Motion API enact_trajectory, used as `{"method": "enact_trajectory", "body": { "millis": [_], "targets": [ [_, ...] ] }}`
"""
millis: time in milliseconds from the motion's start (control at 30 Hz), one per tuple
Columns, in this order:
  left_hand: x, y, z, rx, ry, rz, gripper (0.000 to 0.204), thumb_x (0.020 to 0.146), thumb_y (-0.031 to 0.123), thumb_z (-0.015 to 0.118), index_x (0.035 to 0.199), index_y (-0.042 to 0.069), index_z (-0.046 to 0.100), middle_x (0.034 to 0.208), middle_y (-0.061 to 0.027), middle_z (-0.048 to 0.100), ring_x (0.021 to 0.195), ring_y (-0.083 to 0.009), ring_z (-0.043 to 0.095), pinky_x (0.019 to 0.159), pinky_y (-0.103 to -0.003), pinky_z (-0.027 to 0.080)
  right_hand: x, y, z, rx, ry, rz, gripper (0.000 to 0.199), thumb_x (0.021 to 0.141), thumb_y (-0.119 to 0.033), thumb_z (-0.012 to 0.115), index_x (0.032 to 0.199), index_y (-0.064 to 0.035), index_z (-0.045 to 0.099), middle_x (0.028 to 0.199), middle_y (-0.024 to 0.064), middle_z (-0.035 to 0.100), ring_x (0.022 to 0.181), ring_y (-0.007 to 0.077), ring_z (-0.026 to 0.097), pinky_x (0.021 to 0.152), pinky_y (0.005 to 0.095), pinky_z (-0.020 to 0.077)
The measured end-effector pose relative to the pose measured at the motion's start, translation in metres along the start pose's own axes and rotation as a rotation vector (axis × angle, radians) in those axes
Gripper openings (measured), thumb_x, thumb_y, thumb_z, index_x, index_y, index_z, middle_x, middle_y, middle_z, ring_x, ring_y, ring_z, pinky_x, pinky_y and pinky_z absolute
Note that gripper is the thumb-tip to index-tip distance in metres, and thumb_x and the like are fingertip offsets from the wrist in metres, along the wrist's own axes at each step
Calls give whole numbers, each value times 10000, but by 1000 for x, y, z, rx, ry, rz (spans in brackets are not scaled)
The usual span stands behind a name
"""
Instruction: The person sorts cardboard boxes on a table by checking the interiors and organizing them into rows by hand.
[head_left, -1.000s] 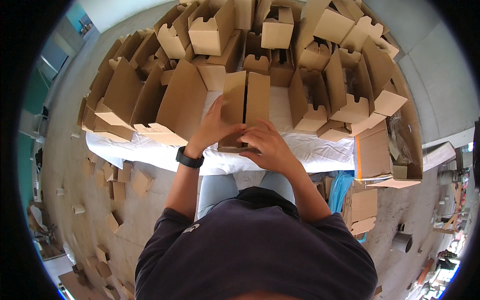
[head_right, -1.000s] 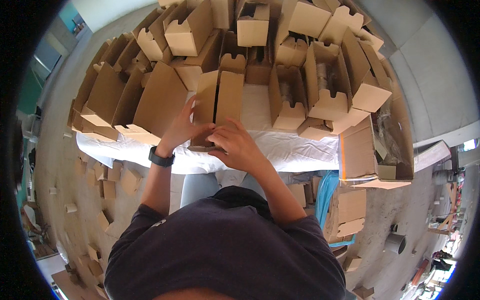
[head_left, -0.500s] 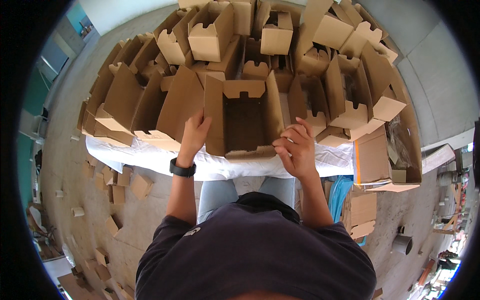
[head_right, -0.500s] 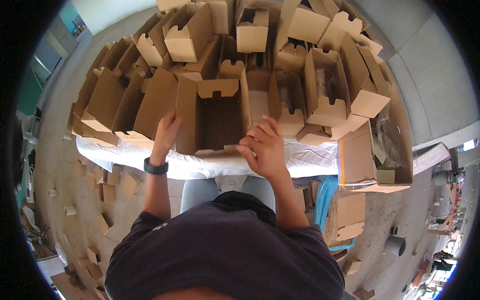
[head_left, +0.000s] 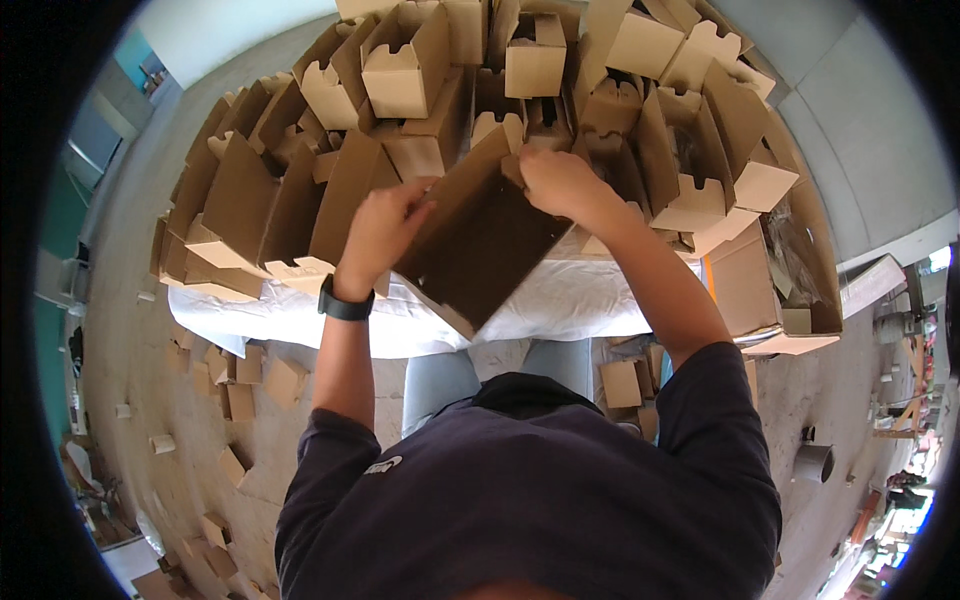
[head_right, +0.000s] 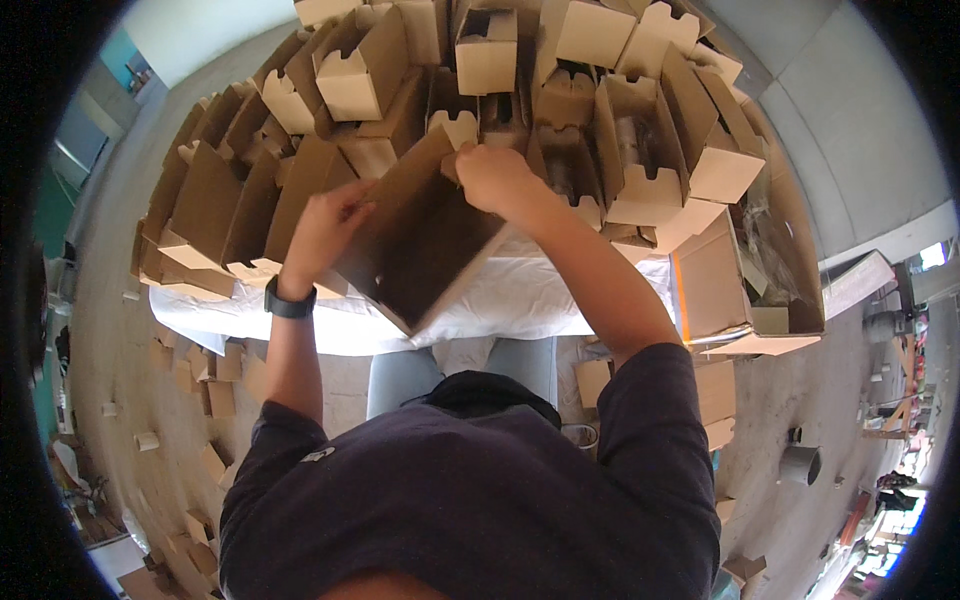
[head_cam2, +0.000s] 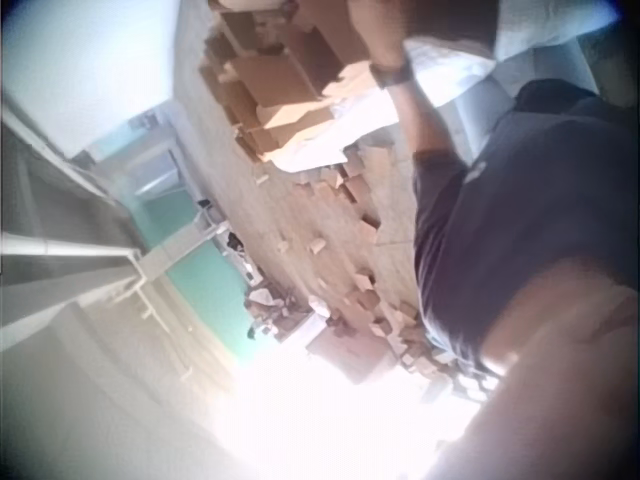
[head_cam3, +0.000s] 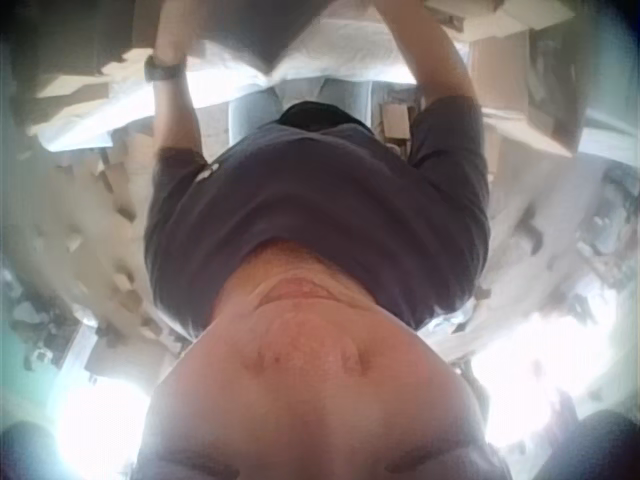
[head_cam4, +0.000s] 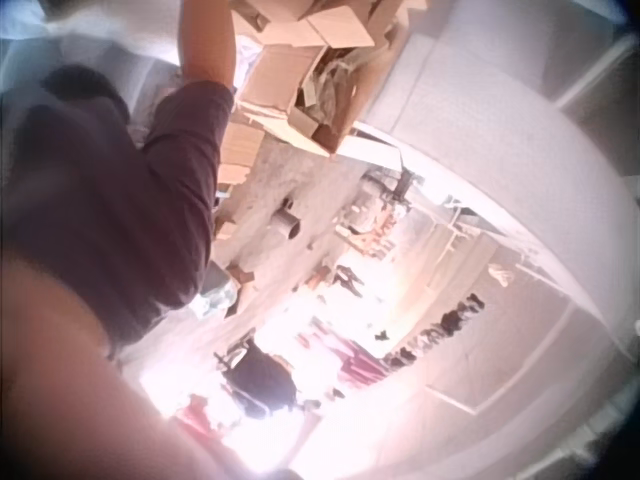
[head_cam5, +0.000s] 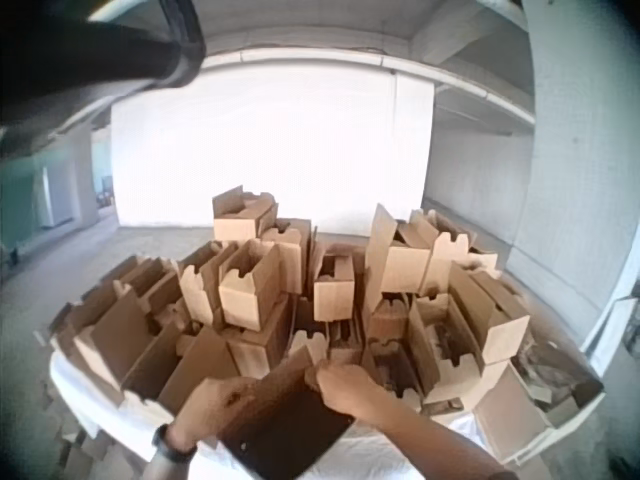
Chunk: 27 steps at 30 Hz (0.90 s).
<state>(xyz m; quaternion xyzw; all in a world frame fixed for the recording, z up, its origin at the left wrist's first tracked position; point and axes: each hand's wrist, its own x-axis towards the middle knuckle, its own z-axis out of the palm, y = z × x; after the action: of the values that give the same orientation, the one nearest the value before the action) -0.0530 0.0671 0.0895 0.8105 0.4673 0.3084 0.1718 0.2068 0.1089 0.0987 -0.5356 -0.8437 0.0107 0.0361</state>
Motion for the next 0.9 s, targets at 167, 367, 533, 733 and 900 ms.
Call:
{"method": "enact_trajectory", "body": {
  "millis": [167, 367, 533, 733, 900],
  "targets": [
    [-28, 15, -15, -281, 355, -16, 512, 853, 116, 693, 1331, 39, 525, 1368, -151, 542, 1273, -275, 520, 1037, -360, 418, -40, 24, 2, 251, -19, 233, 292, 793, -179, 606, 942, 71, 637, 953, 293, 647, 883, 446, 633, 796, 494, 518],
    [-110, 4, 49, -822, 210, -182, 881, 878, 244, 697, 1539, 84, 137, 1601, -124, 156, 1464, -308, 184, 1161, -462, 199, -87, 37, 23, 566, 68, 428, 366, 774, -266, 634, 873, 86, 628, 844, 260, 646, 792, 352, 638, 735, 441, 504],
    [-118, 12, 71, -915, 84, -292, 849, 875, 157, 674, 1544, 111, 154, 1589, -127, 178, 1431, -290, 253, 1137, -428, 266, -125, 34, 29, 1080, 48, 582, 447, 785, -328, 648, 947, 87, 617, 876, 224, 645, 804, 288, 609, 727, 404, 486],
    [-153, -28, 56, -898, 251, -280, 738, 878, 79, 605, 1518, 47, 239, 1550, -152, 281, 1408, -290, 297, 1152, -421, 235, -179, -21, 49, 875, 57, 443, 444, 848, -226, 587, 1134, 109, 533, 936, 313, 630, 871, 413, 631, 767, 441, 499],
    [-141, 23, 7, -859, -121, -119, 941, 793, 332, 734, 1497, -26, 222, 1508, -204, 308, 1375, -335, 332, 1134, -451, 264, -271, -85, 34, 1245, 239, 685, 440, 847, -108, 548, 1244, 60, 454, 989, 293, 635, 933, 396, 641, 770, 433, 529]
  ]
}}
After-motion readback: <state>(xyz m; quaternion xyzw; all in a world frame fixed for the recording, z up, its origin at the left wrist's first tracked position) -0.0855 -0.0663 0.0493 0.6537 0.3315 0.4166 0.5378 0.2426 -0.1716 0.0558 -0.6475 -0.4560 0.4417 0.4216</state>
